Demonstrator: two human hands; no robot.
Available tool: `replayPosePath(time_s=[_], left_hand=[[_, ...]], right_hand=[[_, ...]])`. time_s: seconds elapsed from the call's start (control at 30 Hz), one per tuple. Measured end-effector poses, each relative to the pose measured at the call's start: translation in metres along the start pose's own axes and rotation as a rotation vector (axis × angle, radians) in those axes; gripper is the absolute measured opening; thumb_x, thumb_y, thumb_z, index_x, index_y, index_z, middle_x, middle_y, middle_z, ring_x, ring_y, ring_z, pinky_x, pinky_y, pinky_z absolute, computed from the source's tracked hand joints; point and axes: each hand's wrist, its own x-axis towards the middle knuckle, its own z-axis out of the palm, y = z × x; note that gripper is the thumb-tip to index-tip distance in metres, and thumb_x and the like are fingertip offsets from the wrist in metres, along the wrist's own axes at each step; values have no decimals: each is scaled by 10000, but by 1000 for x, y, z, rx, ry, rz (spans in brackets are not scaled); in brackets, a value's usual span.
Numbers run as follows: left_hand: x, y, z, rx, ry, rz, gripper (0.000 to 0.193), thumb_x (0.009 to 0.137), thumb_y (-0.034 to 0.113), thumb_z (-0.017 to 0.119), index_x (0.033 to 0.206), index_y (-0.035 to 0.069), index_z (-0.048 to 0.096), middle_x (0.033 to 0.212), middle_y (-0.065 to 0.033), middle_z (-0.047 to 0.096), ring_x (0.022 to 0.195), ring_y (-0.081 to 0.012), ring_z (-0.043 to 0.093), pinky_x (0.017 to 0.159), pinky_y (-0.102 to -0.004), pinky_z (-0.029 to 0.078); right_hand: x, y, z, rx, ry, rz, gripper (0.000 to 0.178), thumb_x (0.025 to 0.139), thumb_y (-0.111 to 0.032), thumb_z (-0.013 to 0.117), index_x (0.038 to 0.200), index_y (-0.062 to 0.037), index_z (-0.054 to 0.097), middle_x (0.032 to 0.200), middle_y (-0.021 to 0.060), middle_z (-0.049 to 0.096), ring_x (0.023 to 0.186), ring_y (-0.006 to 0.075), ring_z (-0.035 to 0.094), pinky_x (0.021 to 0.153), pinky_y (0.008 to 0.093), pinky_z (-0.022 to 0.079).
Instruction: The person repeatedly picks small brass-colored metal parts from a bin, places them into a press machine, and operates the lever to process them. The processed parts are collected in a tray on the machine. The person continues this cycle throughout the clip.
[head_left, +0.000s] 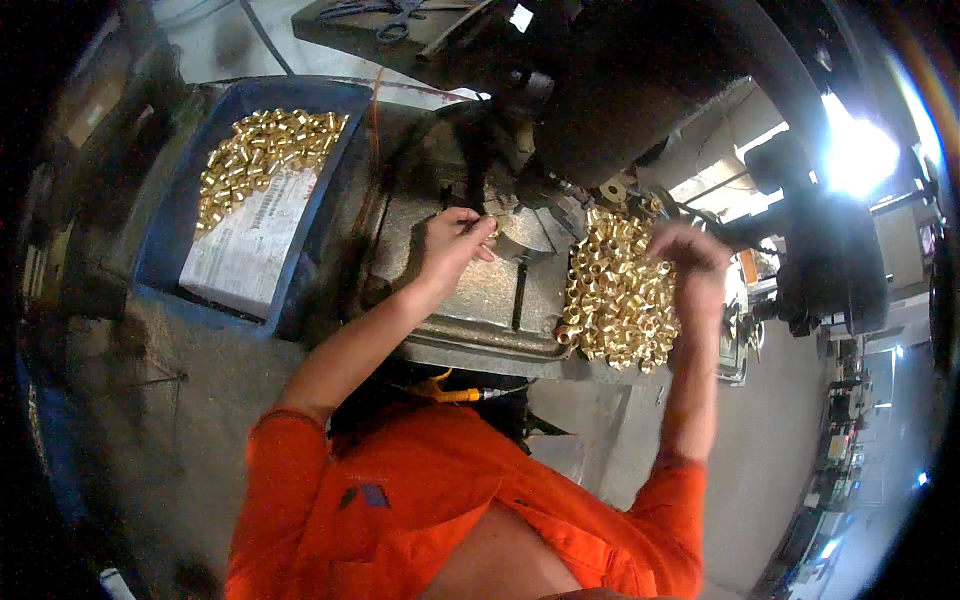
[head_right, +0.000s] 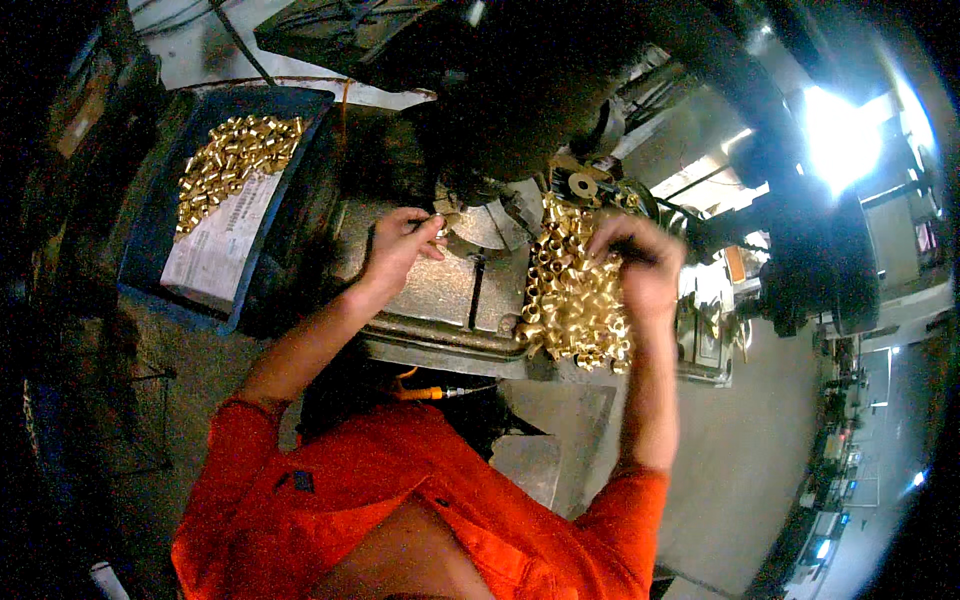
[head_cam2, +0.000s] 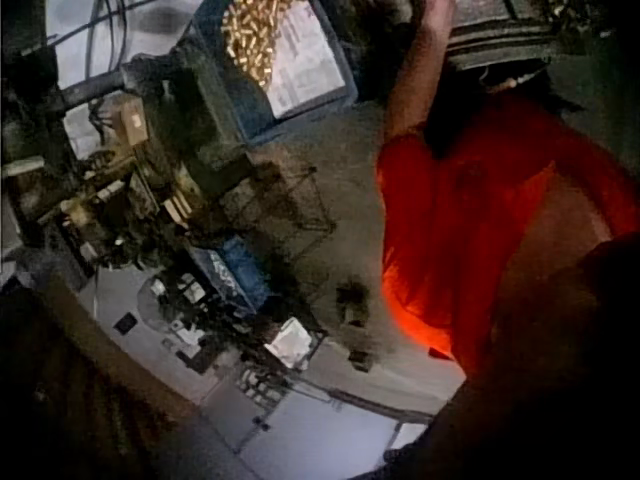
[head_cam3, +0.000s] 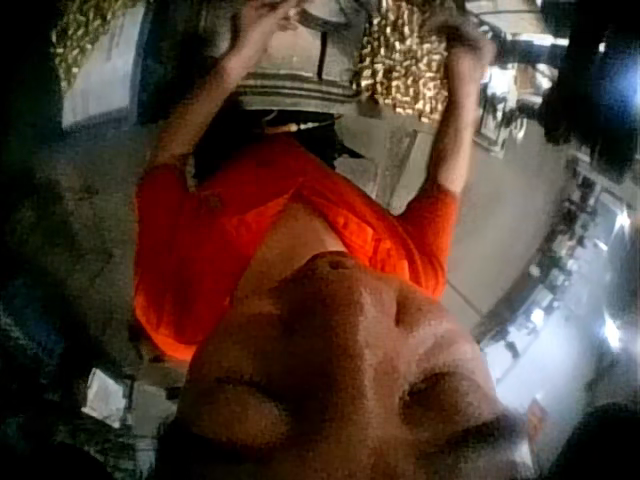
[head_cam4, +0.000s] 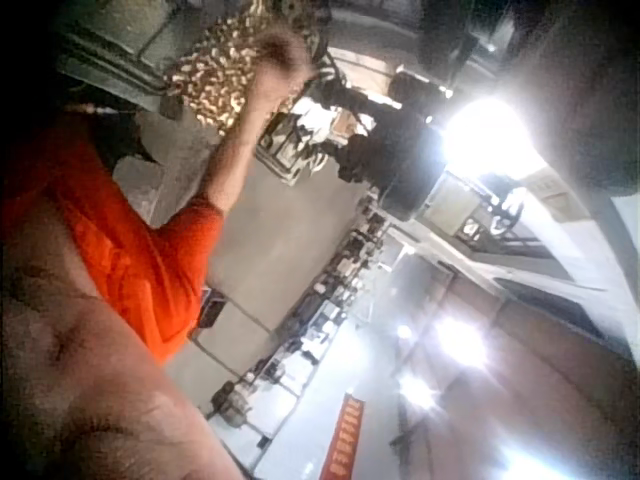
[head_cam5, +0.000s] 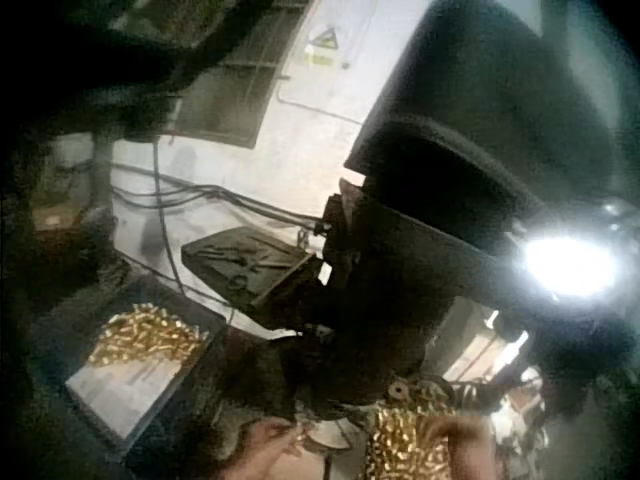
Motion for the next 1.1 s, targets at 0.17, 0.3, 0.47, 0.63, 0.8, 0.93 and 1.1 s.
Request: replayPosePath(time_s=[0.17, 0.3, 0.47, 0.63, 0.8, 0.93, 1.1], left_hand=[[-3, 8, 6, 27, 46, -52, 307, 777, 167, 675, 922, -52, 515, 781, -150, 594, 603, -201, 628, 488, -280, 508], [-2, 9, 4, 5, 64, -45, 314, 770, 173, 681, 924, -46, 516, 773, -140, 597, 598, -201, 628, 477, -277, 498], [1, 12, -3, -13, 38, -81, 298, 770, 158, 676, 928, -37, 516, 771, -136, 598, 584, -198, 623, 481, -280, 493], [5, 12, -2, 12, -28, -120, 281, 768, 139, 670, 925, -38, 518, 757, -141, 597, 575, -199, 619, 502, -295, 495], [4, 11, -6, -28, -34, -81, 300, 768, 142, 668, 935, -52, 511, 744, -146, 595, 577, -204, 620, 512, -295, 495], [5, 11, -4, -10, -44, -92, 303, 781, 168, 657, 928, -58, 518, 737, -145, 594, 581, -202, 617, 512, -287, 495], [7, 15, -6, -77, -49, -180, 302, 795, 199, 648, 920, -53, 538, 752, -134, 600, 577, -193, 612, 507, -282, 497]], right_hand=[[137, 1, -98, -563, 362, -221, 317, 823, -141, 503, 1103, 4, 533, 899, 87, 602, 784, 165, 570, 667, 295, 462], [168, -69, -105, -673, 524, -190, 440, 821, -126, 531, 1233, -14, 424, 1061, 119, 584, 804, 183, 579, 642, 292, 481], [103, -83, -66, -518, 603, -384, 262, 801, -98, 545, 1050, -21, 514, 948, 92, 582, 774, 186, 571, 676, 311, 466], [-18, -76, -25, 374, 471, -664, 225, 806, -232, 538, 692, -70, 431, 663, 61, 435, 769, 271, 487, 947, 530, 329], [-60, -31, 8, 297, 520, -642, 281, 774, -278, 540, 673, -106, 343, 647, 39, 399, 790, 288, 485, 913, 525, 347], [-80, 4, 25, 231, 663, -694, 361, 772, -354, 592, 679, -104, 350, 644, 37, 397, 855, 309, 517, 894, 512, 373], [-77, -1, 29, 229, 652, -670, 402, 739, -347, 644, 684, -103, 329, 703, 33, 392, 928, 298, 501, 903, 457, 369]])
